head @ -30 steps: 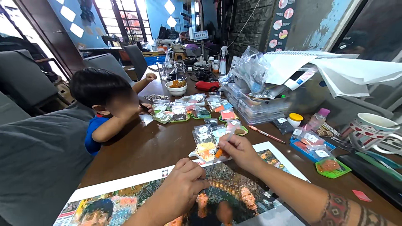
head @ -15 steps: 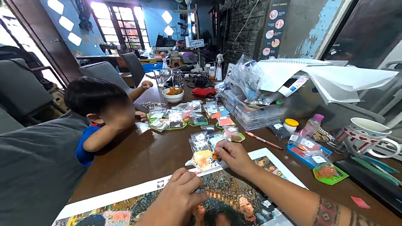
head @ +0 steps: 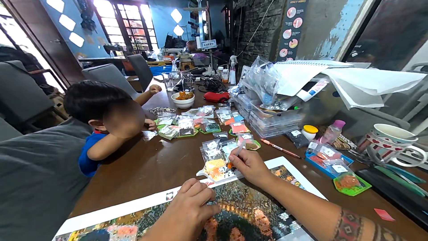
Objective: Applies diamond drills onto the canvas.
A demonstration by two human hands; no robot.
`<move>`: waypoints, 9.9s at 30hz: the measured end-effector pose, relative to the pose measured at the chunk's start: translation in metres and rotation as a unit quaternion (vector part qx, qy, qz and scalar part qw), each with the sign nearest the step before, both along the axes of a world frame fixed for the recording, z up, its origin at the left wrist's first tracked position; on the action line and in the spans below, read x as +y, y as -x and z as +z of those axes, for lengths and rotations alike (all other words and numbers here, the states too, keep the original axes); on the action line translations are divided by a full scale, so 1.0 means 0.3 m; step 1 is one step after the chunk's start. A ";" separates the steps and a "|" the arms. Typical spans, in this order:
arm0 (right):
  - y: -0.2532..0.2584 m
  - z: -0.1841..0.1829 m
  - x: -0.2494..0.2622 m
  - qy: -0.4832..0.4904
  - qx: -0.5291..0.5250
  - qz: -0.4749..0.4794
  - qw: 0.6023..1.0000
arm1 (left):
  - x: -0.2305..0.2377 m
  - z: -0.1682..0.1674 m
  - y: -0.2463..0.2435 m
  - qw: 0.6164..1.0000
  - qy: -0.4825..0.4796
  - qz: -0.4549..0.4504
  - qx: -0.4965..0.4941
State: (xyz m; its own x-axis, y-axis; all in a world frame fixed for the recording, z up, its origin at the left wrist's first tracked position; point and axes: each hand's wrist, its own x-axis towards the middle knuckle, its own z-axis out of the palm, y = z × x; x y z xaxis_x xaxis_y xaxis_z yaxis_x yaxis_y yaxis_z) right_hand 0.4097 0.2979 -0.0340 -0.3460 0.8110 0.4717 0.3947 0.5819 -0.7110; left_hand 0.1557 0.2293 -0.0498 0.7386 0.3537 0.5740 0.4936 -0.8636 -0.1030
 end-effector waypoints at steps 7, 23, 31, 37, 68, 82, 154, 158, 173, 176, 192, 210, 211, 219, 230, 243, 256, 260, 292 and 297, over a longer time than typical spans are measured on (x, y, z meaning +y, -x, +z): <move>0.002 -0.005 0.003 -0.012 -0.010 -0.003 1.000 | 0.004 -0.005 0.003 1.000 -0.002 -0.004 -0.009; 0.003 0.006 -0.010 -0.021 0.029 0.002 0.999 | 0.002 -0.003 0.005 1.000 -0.003 0.001 -0.010; 0.029 0.036 -0.096 -0.012 0.051 0.130 0.990 | -0.002 0.003 0.009 1.000 0.011 0.000 -0.012; 0.049 0.016 -0.132 -0.020 0.026 0.200 0.979 | -0.002 0.003 0.009 1.000 0.016 0.004 -0.010; 0.056 -0.002 -0.139 -0.019 0.005 0.212 0.977 | -0.004 0.009 0.005 1.000 0.020 0.006 -0.010; 0.066 -0.003 -0.145 -0.084 0.005 0.216 0.973 | -0.009 0.013 -0.004 1.000 0.011 0.009 0.000; -0.006 0.013 0.001 0.006 -0.023 -0.001 1.000 | 0.006 -0.005 0.005 1.000 0.019 0.003 -0.012; -0.005 0.012 0.002 0.002 -0.022 0.002 1.000 | 0.012 -0.014 0.006 1.000 0.019 -0.001 -0.019; -0.006 0.014 0.002 -0.018 -0.009 -0.003 1.000 | 0.008 -0.009 0.010 1.000 0.013 -0.002 -0.018; -0.005 0.020 -0.012 -0.035 0.016 0.014 0.999 | 0.007 -0.006 0.010 1.000 0.017 -0.002 -0.016; 0.046 0.000 -0.131 -0.060 0.035 0.224 0.972 | 0.001 0.002 0.009 1.000 0.018 -0.003 -0.008; 0.050 -0.010 -0.135 -0.061 0.025 0.225 0.972 | -0.001 0.005 0.007 1.000 0.027 0.003 -0.002; 0.050 -0.010 -0.135 -0.061 0.024 0.225 0.972 | -0.001 0.004 0.007 1.000 0.026 0.002 -0.003; 0.054 -0.011 -0.135 -0.078 0.025 0.225 0.971 | 0.001 0.004 0.009 1.000 0.022 -0.002 -0.004; 0.055 -0.013 -0.133 -0.095 0.017 0.232 0.968 | -0.001 0.005 0.007 1.000 0.024 0.000 -0.007; 0.051 -0.004 -0.131 -0.074 0.024 0.210 0.975 | -0.001 0.009 0.007 1.000 0.019 0.001 -0.014; 0.055 -0.009 -0.132 -0.080 0.008 0.224 0.971 | -0.003 0.009 0.004 1.000 0.016 0.000 -0.006; 0.060 -0.008 -0.133 -0.108 -0.001 0.238 0.965 | -0.007 0.013 -0.001 1.000 0.014 0.006 -0.003; 0.051 -0.006 -0.121 -0.152 -0.005 0.287 0.946 | 0.000 0.004 0.000 0.999 0.039 0.004 -0.015; 0.057 0.001 -0.129 -0.186 -0.017 0.288 0.939 | 0.000 0.009 -0.003 0.999 0.046 0.005 -0.013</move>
State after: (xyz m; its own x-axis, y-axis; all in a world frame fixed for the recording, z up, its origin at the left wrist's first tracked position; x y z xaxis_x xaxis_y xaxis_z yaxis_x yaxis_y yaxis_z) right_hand 0.3924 0.2592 -0.0335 -0.6971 0.2650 0.6662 -0.0435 0.9118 -0.4082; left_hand 0.1565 0.2293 -0.0471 0.7200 0.4129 0.5578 0.5035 -0.8639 -0.0104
